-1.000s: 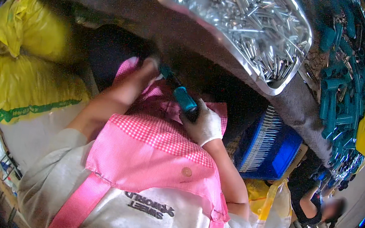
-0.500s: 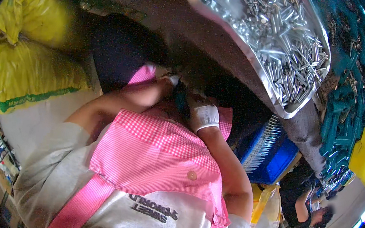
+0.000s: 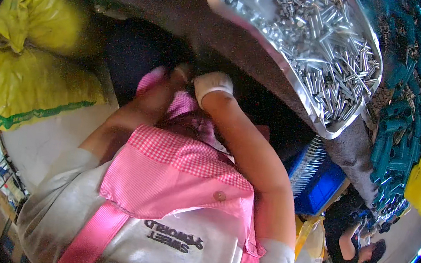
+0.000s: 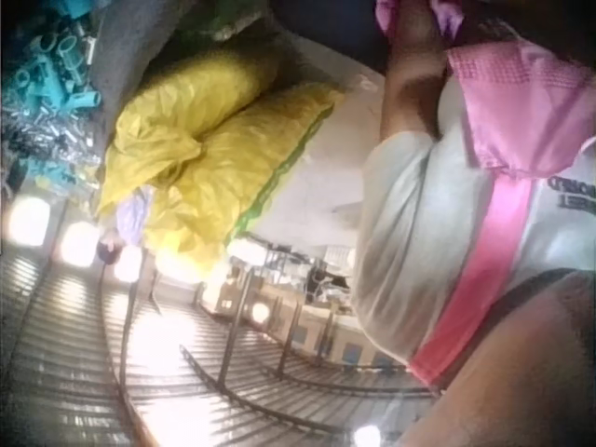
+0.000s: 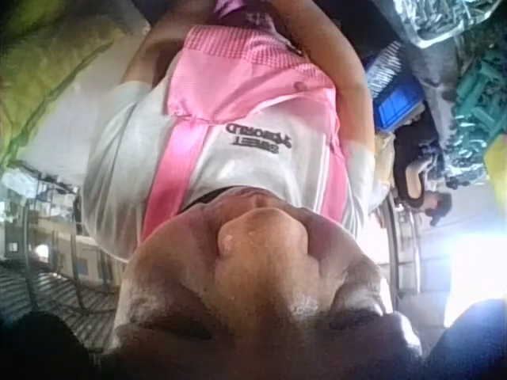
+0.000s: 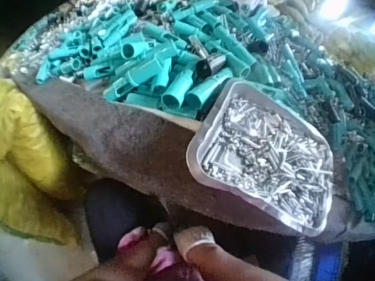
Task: Assembling metal spring-loaded pins into blue plastic handle housings at a factory workbench.
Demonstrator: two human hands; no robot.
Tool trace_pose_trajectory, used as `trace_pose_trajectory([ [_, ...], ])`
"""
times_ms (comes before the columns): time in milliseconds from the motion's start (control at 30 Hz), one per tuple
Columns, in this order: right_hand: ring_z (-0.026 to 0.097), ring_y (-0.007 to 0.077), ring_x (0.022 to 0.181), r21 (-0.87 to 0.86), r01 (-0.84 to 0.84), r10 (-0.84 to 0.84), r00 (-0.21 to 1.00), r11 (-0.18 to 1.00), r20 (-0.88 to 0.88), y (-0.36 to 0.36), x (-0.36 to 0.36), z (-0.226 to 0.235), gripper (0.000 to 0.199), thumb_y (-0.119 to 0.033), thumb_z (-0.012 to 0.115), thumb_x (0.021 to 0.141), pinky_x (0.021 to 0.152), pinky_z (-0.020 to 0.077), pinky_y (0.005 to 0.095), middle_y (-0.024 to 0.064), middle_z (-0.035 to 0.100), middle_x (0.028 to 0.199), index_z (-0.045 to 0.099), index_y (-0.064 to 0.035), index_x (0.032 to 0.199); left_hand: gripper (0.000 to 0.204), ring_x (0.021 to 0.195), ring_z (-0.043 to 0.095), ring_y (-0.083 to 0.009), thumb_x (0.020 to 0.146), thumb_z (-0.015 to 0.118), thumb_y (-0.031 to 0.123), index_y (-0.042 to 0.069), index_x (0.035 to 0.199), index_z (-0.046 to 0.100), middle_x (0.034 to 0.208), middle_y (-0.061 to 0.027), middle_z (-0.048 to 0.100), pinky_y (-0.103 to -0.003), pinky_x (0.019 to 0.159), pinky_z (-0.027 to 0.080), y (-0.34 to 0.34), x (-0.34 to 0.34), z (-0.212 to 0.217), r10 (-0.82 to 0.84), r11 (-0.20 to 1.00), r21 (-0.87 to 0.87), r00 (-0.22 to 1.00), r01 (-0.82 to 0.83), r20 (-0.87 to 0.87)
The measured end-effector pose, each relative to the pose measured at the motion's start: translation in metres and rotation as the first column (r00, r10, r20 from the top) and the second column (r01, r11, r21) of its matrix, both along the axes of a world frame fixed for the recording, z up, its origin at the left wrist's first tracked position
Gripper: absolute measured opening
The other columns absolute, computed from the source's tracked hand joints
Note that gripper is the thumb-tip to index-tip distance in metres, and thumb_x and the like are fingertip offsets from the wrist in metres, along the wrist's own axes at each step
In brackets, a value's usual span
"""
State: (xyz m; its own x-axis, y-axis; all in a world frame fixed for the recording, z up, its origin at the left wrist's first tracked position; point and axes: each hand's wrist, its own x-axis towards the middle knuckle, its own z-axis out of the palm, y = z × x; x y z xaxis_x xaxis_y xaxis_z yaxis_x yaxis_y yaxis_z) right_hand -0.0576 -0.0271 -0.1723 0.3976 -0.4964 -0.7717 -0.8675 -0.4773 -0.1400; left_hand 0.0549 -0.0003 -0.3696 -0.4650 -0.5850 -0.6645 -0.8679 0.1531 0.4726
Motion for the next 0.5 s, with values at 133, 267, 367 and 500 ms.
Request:
trace_pose_trajectory([
  [133, 0.062, 0.0306, 0.1, -0.028, -0.127, 0.13, 0.98, 0.992, 0.151, 0.01, -0.018, 0.009, 0.029, -0.008, 0.054, 0.077, 0.081, 0.051, 0.0405, 0.017, 0.063, 0.105, 0.065, -0.0073, 0.104, 0.042, 0.112, 0.051, -0.0331, 0.087, 0.047, 0.027, 0.01, 0.126, 0.048, 0.129, -0.0187, 0.047, -0.034, 0.095, 0.04, 0.011, 0.014, 0.041, 0.506, 0.86, 0.057, 0.832, -0.508, -0.228],
  [267, 0.061, 0.0323, 0.1, 0.023, 0.13, -0.132, 0.984, 0.991, 0.124, 0.013, -0.035, 0.015, 0.032, -0.009, 0.056, 0.077, 0.082, 0.0507, 0.042, 0.0184, 0.061, 0.109, 0.061, -0.0066, 0.108, 0.035, 0.105, 0.055, -0.0325, 0.088, 0.05, 0.03, 0.006, 0.112, 0.058, 0.11, -0.0201, 0.059, -0.036, 0.09, 0.042, -0.001, 0.008, 0.124, 0.359, 0.889, -0.371, 0.91, -0.267, 0.207],
  [367, 0.06, 0.0331, 0.101, 0.122, 0.123, -0.126, 0.992, 0.985, 0.013, 0.006, -0.03, 0.015, 0.035, -0.009, 0.054, 0.078, 0.083, 0.0503, 0.042, 0.0191, 0.06, 0.111, 0.057, -0.0062, 0.113, 0.035, 0.095, 0.059, -0.0286, 0.089, 0.052, 0.034, 0.004, 0.105, 0.061, 0.1, -0.0147, 0.063, -0.036, 0.081, 0.045, 0.005, 0.007, 0.05, 0.859, 0.061, 0.217, -0.06, -0.974, -0.509],
  [500, 0.06, 0.0329, 0.101, 0.057, 0.259, -0.263, 0.961, 0.964, 0.081, 0.018, -0.041, 0.018, 0.041, -0.013, 0.052, 0.08, 0.085, 0.049, 0.0427, 0.0189, 0.061, 0.11, 0.051, -0.0084, 0.121, 0.034, 0.086, 0.062, -0.0213, 0.092, 0.051, 0.033, 0.004, 0.107, 0.06, 0.098, -0.009, 0.064, -0.032, 0.077, 0.047, -0.003, 0.016, -0.002, 0.834, -0.173, 0.063, -0.18, -0.983, -0.522],
])
